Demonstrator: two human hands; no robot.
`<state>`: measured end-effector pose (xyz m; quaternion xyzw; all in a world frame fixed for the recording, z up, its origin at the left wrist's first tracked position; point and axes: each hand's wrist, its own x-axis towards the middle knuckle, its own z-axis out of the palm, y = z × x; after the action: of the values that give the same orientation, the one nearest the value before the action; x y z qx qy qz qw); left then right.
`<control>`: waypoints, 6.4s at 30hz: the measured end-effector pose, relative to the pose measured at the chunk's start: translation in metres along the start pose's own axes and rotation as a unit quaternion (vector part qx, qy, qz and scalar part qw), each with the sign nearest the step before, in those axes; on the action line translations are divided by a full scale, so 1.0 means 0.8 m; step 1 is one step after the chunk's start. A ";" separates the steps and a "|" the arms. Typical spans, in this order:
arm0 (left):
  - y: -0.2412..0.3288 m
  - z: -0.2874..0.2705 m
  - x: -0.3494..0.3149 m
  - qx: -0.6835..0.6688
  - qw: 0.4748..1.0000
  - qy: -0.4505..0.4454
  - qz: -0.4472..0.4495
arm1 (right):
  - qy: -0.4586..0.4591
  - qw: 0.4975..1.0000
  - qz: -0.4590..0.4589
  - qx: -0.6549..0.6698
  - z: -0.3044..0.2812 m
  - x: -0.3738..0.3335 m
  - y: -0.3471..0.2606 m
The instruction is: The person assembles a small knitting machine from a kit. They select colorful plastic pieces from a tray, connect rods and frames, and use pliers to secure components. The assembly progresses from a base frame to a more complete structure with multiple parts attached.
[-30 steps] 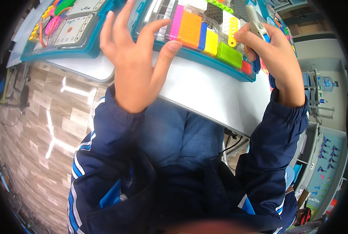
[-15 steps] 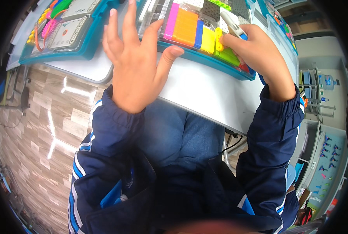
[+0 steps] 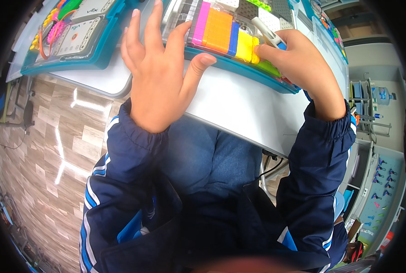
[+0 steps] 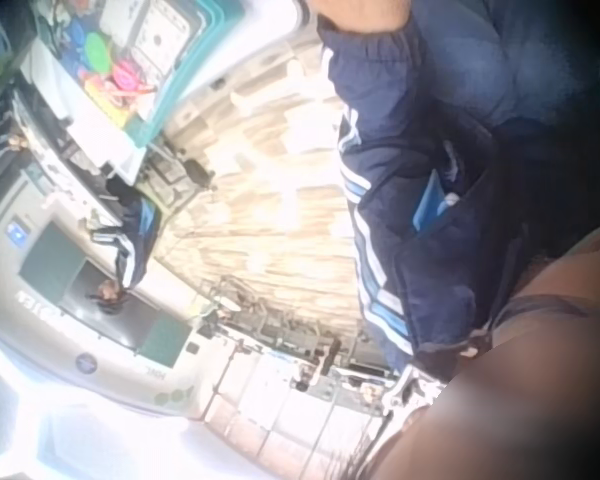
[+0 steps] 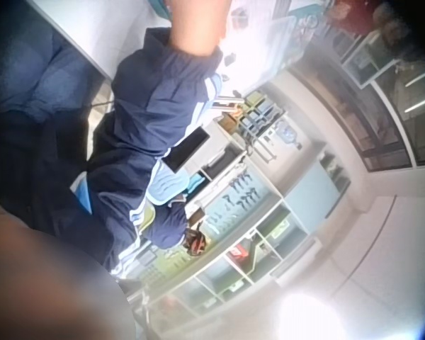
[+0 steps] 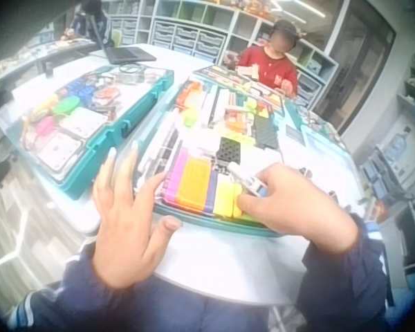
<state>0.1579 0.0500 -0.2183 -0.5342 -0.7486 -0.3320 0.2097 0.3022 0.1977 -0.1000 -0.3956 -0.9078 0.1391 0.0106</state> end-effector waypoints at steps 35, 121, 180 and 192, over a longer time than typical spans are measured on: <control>0.049 -0.039 0.007 -0.061 0.981 0.146 0.114 | 0.351 0.860 0.348 0.125 0.021 -0.352 0.223; 0.379 0.144 0.017 -0.311 0.829 -0.067 0.460 | 0.446 0.824 0.337 -0.088 0.090 -0.260 0.225; 0.370 0.134 0.026 -0.434 0.788 -0.152 0.410 | 0.435 0.862 0.228 -0.127 0.095 -0.270 0.251; 0.371 0.132 0.024 -0.426 0.794 -0.155 0.404 | 0.442 0.858 0.230 -0.124 0.097 -0.269 0.248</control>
<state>0.4344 0.2008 -0.1972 -0.8677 -0.2700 -0.4153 -0.0431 0.5813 0.1521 -0.2069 -0.6115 -0.7003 -0.1659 0.3289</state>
